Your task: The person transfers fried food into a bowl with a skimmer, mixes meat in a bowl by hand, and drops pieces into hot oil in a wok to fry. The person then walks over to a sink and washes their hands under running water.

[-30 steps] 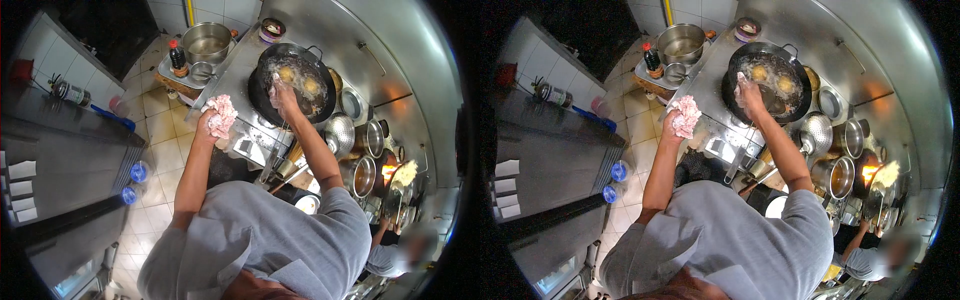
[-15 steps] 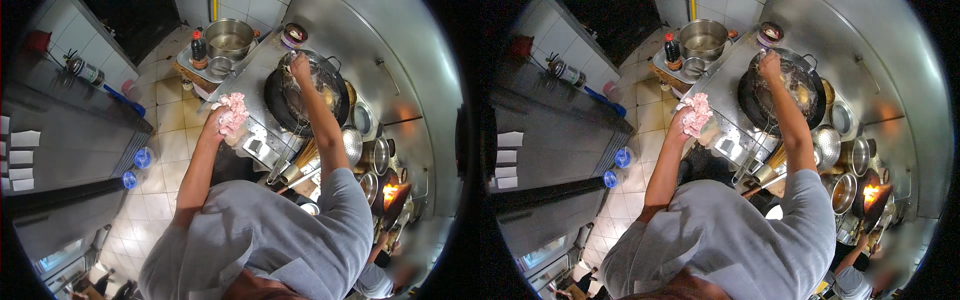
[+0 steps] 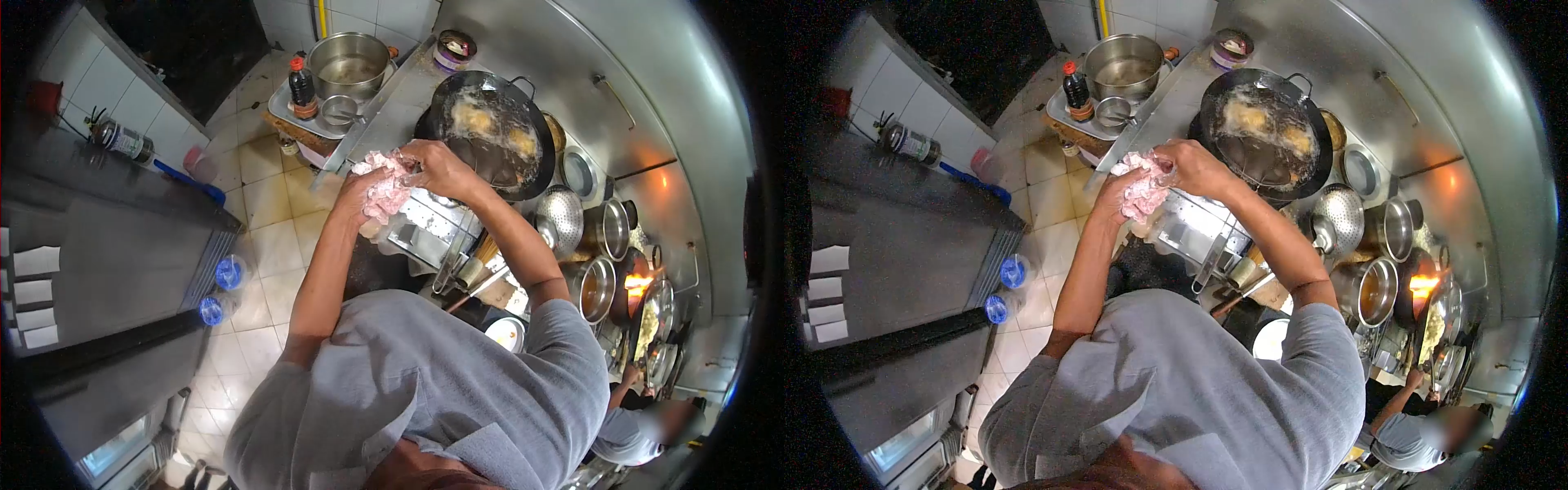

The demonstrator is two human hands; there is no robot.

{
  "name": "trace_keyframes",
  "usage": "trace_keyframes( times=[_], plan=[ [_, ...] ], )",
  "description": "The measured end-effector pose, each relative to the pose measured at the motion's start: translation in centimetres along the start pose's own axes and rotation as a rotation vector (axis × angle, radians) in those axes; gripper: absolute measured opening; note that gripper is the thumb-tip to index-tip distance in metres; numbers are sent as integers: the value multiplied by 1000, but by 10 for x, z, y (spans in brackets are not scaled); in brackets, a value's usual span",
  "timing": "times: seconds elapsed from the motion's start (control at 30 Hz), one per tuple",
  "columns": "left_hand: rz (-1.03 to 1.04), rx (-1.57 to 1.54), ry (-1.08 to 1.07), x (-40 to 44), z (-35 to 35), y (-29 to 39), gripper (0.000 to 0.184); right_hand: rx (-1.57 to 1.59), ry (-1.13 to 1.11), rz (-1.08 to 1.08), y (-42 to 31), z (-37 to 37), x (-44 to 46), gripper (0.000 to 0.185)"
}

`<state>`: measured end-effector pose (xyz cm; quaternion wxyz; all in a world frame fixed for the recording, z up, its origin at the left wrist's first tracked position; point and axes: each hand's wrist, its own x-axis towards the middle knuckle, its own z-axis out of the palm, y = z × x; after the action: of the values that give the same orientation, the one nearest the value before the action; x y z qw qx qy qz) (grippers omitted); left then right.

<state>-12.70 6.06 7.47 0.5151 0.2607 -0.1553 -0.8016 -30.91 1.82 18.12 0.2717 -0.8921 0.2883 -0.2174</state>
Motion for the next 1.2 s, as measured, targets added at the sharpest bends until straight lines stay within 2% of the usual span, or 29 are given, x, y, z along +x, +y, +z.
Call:
trace_keyframes(
  times=[0.2,0.27,0.3,0.37,0.4,0.47,0.5,0.57,0.6,0.67,0.7,0.73,0.8,0.97,1.03,1.07,1.13,1.2],
  plan=[
    [-85,39,-13,5,-3,-6,35,-140,167,61,-6,7,-12,29],
    [-102,12,-22,7,-3,-8,34,69,78,299,0,4,-15,21],
    [-116,-16,-29,8,-3,-8,34,69,81,299,8,6,-18,21],
    [-116,-18,-46,6,2,-6,34,703,187,476,27,15,-23,14],
    [-116,-22,-61,5,4,-6,35,703,187,477,30,18,-24,14],
    [-100,-47,-88,6,6,-4,35,1158,304,647,35,22,-28,12],
    [-81,-73,-115,5,8,-2,36,1157,304,647,29,18,-27,12],
    [-65,-68,-98,2,11,1,35,867,202,642,16,8,-26,16],
    [-55,-62,-84,2,12,2,34,869,201,642,9,8,-27,16],
    [-44,-97,-91,4,13,1,34,598,281,307,-5,12,-29,19],
    [-33,-133,-97,6,13,-1,34,444,273,258,-8,15,-26,26],
    [-36,-135,-99,7,13,-2,34,442,274,261,-12,13,-27,26],
    [-9,-25,2,7,16,-3,33,-119,220,243,-26,6,-26,33],
    [-46,-2,-18,5,13,-4,34,-193,258,245,-22,3,-25,27],
    [-75,-47,-54,8,11,-3,34,446,204,383,4,6,-29,18],
    [-77,-105,-67,8,12,-3,33,448,203,382,8,9,-31,18],
    [-81,-164,-80,8,16,-4,33,1198,279,646,11,11,-33,13],
    [-71,-235,-66,9,20,-6,31,1174,263,673,8,9,-35,12]
  ],
)
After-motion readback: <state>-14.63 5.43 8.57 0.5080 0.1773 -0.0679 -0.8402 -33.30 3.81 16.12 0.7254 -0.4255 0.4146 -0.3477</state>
